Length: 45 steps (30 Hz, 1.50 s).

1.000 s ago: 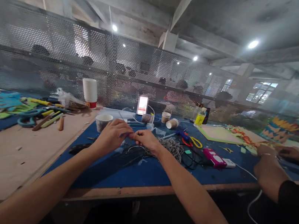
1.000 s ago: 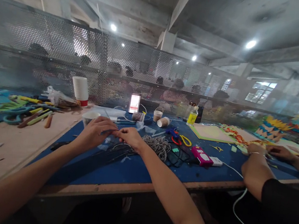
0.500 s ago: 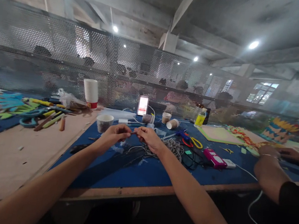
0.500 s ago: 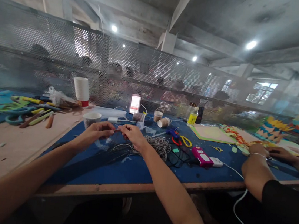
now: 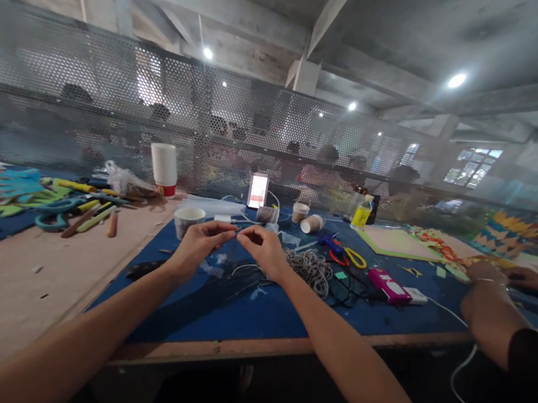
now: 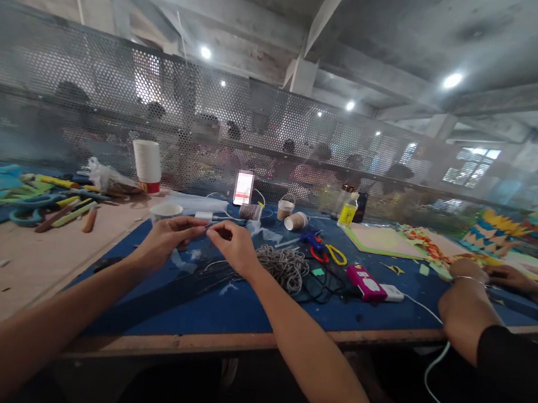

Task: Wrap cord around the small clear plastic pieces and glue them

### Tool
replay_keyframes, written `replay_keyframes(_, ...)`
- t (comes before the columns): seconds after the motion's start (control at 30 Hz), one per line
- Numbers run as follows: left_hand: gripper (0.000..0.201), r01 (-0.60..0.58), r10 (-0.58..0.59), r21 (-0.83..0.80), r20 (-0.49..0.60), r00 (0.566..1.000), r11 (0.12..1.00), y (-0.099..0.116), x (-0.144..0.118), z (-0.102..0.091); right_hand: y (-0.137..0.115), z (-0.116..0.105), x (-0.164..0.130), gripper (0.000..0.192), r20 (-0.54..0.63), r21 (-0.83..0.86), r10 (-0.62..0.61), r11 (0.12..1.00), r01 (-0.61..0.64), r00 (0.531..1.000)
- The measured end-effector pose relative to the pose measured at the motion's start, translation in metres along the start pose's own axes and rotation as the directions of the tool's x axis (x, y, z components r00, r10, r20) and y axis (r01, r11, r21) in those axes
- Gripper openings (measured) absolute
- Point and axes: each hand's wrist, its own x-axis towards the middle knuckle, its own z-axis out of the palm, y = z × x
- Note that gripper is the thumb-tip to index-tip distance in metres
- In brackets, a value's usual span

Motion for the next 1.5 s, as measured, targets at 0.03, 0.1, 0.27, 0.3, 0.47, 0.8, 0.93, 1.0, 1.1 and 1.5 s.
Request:
replay_keyframes(0.03, 0.032, -0.034, 0.035, 0.056, -0.012, 0.999, 0.998, 0.001, -0.001, 0.0, -0.001, 0.0, -0.001, 0.024, -0.006, -0.054, -0.016, 0.998, 0.015, 1.0)
replay_keyframes(0.1, 0.028, -0.12, 0.125, 0.184, -0.015, 0.992, 0.976, 0.004, -0.002, -0.001, -0.003, 0.0, -0.002, 0.022, -0.018, -0.171, -0.056, 0.984, 0.052, 0.998)
replay_keyframes(0.27, 0.018, -0.279, 0.261, 0.395, 0.102, 0.96, 0.875, 0.008, -0.004, -0.004, -0.006, -0.005, -0.002, 0.015, -0.041, -0.431, -0.217, 0.884, 0.178, 0.975)
replay_keyframes(0.3, 0.017, -0.276, 0.242, 0.39, 0.134, 0.961, 0.879, 0.008, -0.003, -0.005, -0.006, -0.006, -0.002, 0.014, -0.047, -0.456, -0.233, 0.87, 0.187, 0.971)
replay_keyframes(0.47, 0.023, -0.087, 0.047, 0.191, 0.208, 0.977, 0.978, 0.007, 0.0, -0.007, -0.004, -0.011, 0.002, 0.017, -0.102, -0.375, -0.186, 0.917, 0.135, 0.977)
replay_keyframes(0.8, 0.036, 0.011, -0.013, 0.034, 0.058, 0.998, 0.999, 0.002, 0.001, -0.007, -0.002, 0.001, -0.004, 0.021, 0.045, -0.29, -0.122, 0.948, 0.13, 0.991)
replay_keyframes(0.93, 0.03, -0.109, 0.11, 0.192, 0.002, 0.994, 0.975, 0.007, -0.002, -0.006, -0.007, 0.002, -0.006, 0.016, 0.051, -0.41, -0.195, 0.89, 0.199, 0.979)
replay_keyframes(1.0, 0.025, -0.203, 0.206, 0.305, 0.023, 0.978, 0.93, 0.01, -0.003, -0.006, -0.008, 0.0, -0.005, 0.017, 0.034, -0.429, -0.196, 0.883, 0.191, 0.98)
replay_keyframes(1.1, 0.02, -0.234, 0.203, 0.333, 0.127, 0.971, 0.913, 0.012, -0.003, -0.006, -0.006, -0.005, -0.002, 0.019, -0.013, -0.384, -0.171, 0.911, 0.153, 0.985)
replay_keyframes(1.5, 0.035, 0.062, -0.06, -0.024, 0.081, 0.995, 0.998, 0.004, 0.003, -0.009, -0.003, -0.002, -0.002, 0.019, 0.049, -0.339, -0.154, 0.927, 0.161, 0.987)
